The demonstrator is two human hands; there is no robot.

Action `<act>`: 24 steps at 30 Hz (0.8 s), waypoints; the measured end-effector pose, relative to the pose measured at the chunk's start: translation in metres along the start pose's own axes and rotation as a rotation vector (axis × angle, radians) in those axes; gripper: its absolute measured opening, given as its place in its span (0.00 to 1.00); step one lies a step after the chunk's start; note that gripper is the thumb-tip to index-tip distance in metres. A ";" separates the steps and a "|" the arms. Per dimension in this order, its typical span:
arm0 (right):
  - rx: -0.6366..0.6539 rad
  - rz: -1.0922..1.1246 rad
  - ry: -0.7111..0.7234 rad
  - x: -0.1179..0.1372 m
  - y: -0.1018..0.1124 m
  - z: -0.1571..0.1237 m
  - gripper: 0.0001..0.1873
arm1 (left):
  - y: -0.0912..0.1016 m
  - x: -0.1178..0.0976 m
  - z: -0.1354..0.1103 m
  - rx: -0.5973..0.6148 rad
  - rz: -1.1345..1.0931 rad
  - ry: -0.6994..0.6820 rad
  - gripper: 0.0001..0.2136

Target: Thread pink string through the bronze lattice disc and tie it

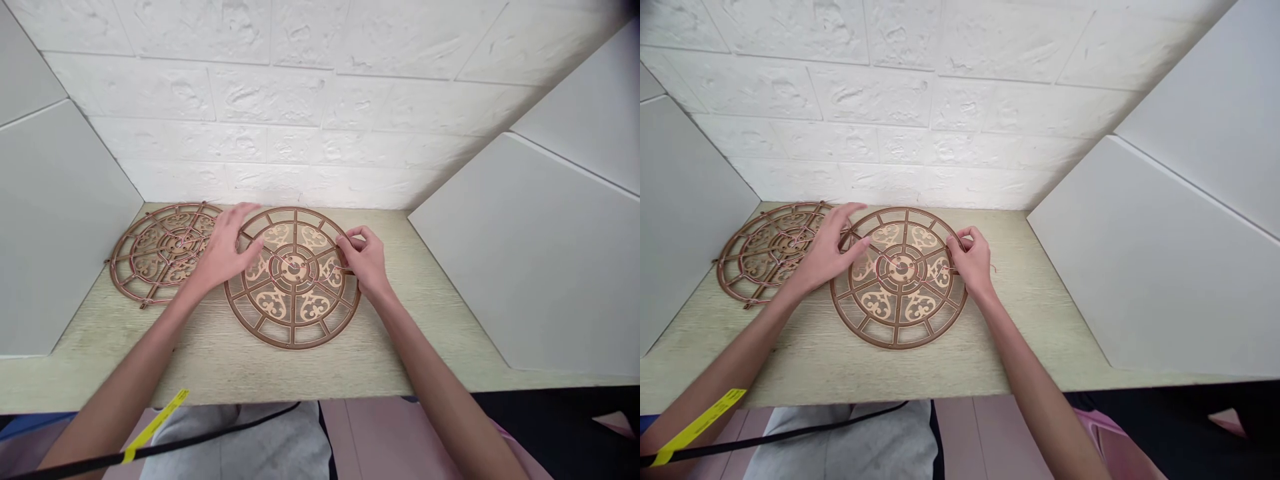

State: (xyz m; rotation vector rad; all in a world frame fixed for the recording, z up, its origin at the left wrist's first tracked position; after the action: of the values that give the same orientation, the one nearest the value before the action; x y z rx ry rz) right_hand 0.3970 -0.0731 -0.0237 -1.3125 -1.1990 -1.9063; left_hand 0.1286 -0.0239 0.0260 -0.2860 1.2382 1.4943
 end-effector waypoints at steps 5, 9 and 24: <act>0.052 -0.056 0.148 0.008 -0.001 0.013 0.18 | -0.009 0.015 -0.006 0.027 -0.683 0.668 0.44; 0.073 -0.226 0.366 0.031 0.005 0.035 0.16 | -0.014 0.013 -0.011 0.096 -0.988 0.842 0.35; 0.013 -0.631 0.979 0.072 -0.053 -0.038 0.06 | -0.035 0.016 -0.011 -0.147 -1.106 0.575 0.28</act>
State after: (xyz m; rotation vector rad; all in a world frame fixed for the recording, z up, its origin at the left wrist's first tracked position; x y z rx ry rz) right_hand 0.3092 -0.0772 0.0175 0.1500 -1.0989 -2.4622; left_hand 0.1471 -0.0295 -0.0094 -1.3239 1.0727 0.5225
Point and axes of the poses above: each hand's wrist, its own z-axis towards the middle knuckle, its own y-axis out of the back of the hand, x = y × z, the point moved 3 cm from there along z, towards the middle knuckle, and after that the axes turned 9 degrees about -z, right-handed, at the moved point
